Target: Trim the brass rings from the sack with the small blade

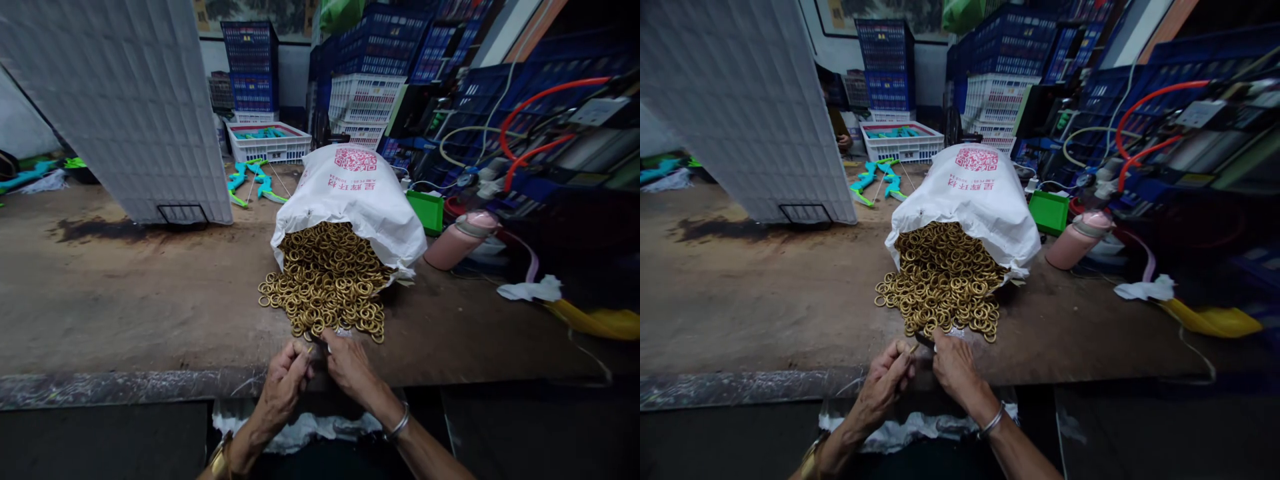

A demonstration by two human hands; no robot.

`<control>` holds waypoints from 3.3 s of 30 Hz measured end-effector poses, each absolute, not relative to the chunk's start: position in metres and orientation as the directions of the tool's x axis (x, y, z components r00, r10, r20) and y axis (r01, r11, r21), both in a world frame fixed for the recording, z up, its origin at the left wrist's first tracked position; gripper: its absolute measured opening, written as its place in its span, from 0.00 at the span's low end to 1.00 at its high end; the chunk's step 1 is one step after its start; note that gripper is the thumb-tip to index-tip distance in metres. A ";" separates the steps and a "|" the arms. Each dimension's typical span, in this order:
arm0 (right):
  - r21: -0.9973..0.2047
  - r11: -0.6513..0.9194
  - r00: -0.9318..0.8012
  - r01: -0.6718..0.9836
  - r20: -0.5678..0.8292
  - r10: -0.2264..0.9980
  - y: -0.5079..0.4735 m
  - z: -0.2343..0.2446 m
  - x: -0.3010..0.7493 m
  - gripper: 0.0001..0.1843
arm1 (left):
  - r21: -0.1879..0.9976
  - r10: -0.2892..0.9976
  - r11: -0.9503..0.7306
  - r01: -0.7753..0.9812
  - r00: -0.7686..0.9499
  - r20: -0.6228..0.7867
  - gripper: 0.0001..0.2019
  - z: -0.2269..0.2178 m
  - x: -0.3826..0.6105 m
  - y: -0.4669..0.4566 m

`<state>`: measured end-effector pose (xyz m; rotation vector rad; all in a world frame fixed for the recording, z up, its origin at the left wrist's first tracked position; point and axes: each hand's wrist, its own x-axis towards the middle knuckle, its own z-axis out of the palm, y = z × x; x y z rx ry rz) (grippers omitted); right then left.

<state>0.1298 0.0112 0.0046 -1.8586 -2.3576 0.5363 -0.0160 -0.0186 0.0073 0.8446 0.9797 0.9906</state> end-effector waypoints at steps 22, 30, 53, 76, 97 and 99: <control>-0.361 0.077 -0.077 0.929 0.012 0.997 0.034 0.002 0.124 0.14 | 0.495 0.839 0.523 -0.694 0.320 -0.440 0.11 -0.002 -0.023 -0.006; -0.733 0.047 -0.083 0.678 -0.013 0.996 0.028 0.011 0.131 0.06 | 0.972 0.992 0.126 -0.197 0.036 -0.121 0.09 -0.002 -0.014 -0.002; -0.896 -0.081 -0.086 0.437 -0.131 0.988 0.014 0.013 0.119 0.14 | 0.937 0.934 0.299 -0.178 0.255 -0.249 0.15 0.004 -0.013 -0.004; -0.289 0.213 -0.263 0.933 -0.148 0.953 0.004 0.014 0.120 0.16 | 0.859 0.905 0.405 -0.312 0.268 -0.329 0.16 0.009 -0.018 -0.015; -0.331 0.185 -0.184 0.925 0.034 0.982 0.018 0.000 0.110 0.14 | 0.538 0.812 0.580 -0.612 0.387 -0.436 0.09 0.002 -0.032 -0.025; -0.346 0.165 -0.160 0.924 0.042 0.986 0.019 -0.003 0.111 0.11 | 0.490 0.799 0.597 -0.635 0.413 -0.437 0.09 0.000 -0.033 -0.022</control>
